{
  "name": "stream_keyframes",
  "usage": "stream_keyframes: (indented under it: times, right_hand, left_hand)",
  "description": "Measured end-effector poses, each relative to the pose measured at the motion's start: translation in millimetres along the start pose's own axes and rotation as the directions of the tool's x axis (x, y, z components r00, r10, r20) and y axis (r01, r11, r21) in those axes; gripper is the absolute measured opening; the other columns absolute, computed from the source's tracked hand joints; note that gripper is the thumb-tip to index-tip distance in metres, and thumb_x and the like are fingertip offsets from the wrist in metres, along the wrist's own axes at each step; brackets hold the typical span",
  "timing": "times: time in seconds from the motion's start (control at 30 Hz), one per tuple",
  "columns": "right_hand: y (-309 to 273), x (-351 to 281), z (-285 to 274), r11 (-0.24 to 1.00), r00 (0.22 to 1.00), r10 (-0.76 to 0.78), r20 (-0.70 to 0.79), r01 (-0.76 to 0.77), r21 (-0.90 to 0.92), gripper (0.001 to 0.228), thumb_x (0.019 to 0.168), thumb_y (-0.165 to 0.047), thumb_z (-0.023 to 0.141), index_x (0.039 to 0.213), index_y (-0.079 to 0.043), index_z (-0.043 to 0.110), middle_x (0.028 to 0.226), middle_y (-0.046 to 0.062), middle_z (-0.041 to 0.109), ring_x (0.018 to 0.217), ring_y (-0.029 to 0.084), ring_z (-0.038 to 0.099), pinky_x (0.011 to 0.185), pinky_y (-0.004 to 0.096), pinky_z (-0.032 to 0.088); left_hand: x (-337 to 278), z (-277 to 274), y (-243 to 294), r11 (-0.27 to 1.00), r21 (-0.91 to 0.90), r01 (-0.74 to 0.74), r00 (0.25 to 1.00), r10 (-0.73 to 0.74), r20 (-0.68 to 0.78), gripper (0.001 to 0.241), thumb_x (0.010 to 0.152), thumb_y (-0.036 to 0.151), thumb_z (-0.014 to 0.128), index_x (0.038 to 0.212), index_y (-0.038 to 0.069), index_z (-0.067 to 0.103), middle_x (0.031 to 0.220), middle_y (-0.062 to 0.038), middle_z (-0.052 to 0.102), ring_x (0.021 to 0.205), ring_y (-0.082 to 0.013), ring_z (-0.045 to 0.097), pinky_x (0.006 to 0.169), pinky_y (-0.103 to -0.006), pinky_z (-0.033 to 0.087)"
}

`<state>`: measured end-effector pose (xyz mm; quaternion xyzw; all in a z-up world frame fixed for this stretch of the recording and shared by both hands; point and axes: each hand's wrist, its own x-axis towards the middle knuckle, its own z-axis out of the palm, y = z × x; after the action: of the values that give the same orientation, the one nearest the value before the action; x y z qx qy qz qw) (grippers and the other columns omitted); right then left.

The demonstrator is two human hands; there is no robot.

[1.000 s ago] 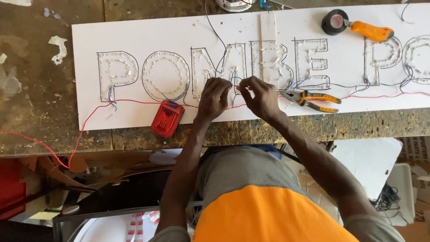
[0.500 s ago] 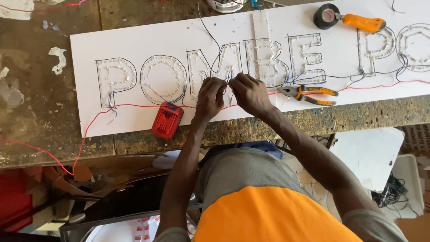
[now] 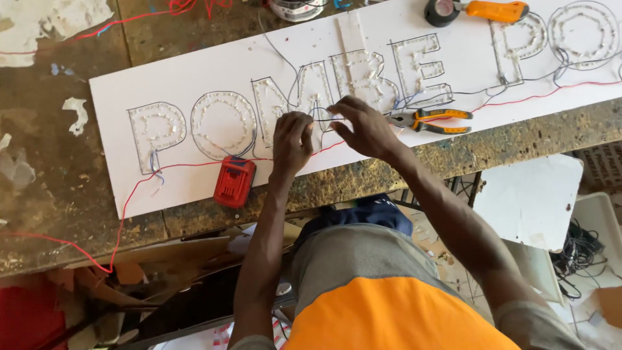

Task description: Wiring an LED sign by stripping and connecting electrical wires

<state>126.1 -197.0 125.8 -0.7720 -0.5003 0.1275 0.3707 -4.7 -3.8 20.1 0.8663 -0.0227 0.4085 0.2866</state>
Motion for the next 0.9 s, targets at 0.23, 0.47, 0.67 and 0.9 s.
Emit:
stream_keyframes:
  times: [0.23,0.47,0.67,0.9]
  right_hand:
    - [112.0,-92.3,-45.6,0.968,0.953,-0.031,-0.301,-0.047,-0.247,0.013,0.105,-0.004,0.082,0.11,-0.015,0.084,0.1,0.009,0.078,0.094,0.037,0.079,0.077,0.047,0.064]
    - [135.7,-143.4,-89.8,0.858,0.962,0.268,-0.051,-0.262,-0.442,0.068,0.089,-0.01,0.09,0.153,-0.015,0.068,0.147,0.018,0.066,0.146,0.045,0.055,0.117,0.065,0.047]
    - [142.8,-140.6,-109.0,0.873,0.982,0.186,0.024,-0.154,-0.463,0.082,0.084,-0.016,0.096,0.161,-0.02,0.067,0.138,0.013,0.066,0.134,0.04,0.057,0.106,0.056,0.046]
    - [189.1,-141.9,-119.5,0.901,0.99,0.045,0.133,0.017,-0.434,0.069,0.082,-0.039,0.099,0.145,-0.016,0.081,0.128,0.015,0.069,0.123,0.039,0.065,0.1,0.051,0.048]
  left_hand:
    - [-5.2,17.0,-10.9,0.995,0.096,-0.029,0.999,0.031,-0.02,0.012,0.108,0.014,0.078,0.119,0.009,0.075,0.105,-0.008,0.066,0.107,-0.0331,0.072,0.093,-0.0453,0.057]
    - [2.8,14.4,23.9,0.975,0.223,-0.011,0.992,0.039,-0.124,0.022,0.107,0.019,0.081,0.127,0.009,0.077,0.126,-0.011,0.066,0.125,-0.0359,0.067,0.108,-0.0499,0.053]
    - [-11.6,11.3,71.4,0.959,0.211,0.188,0.95,-0.123,-0.289,0.036,0.11,0.01,0.072,0.146,0.008,0.071,0.135,-0.013,0.067,0.133,-0.0367,0.064,0.117,-0.053,0.051]
    - [-64.1,-21.6,111.7,0.873,0.275,0.404,0.862,-0.263,-0.433,0.031,0.111,0.009,0.069,0.142,0.007,0.071,0.128,-0.012,0.068,0.117,-0.0343,0.066,0.105,-0.0513,0.055]
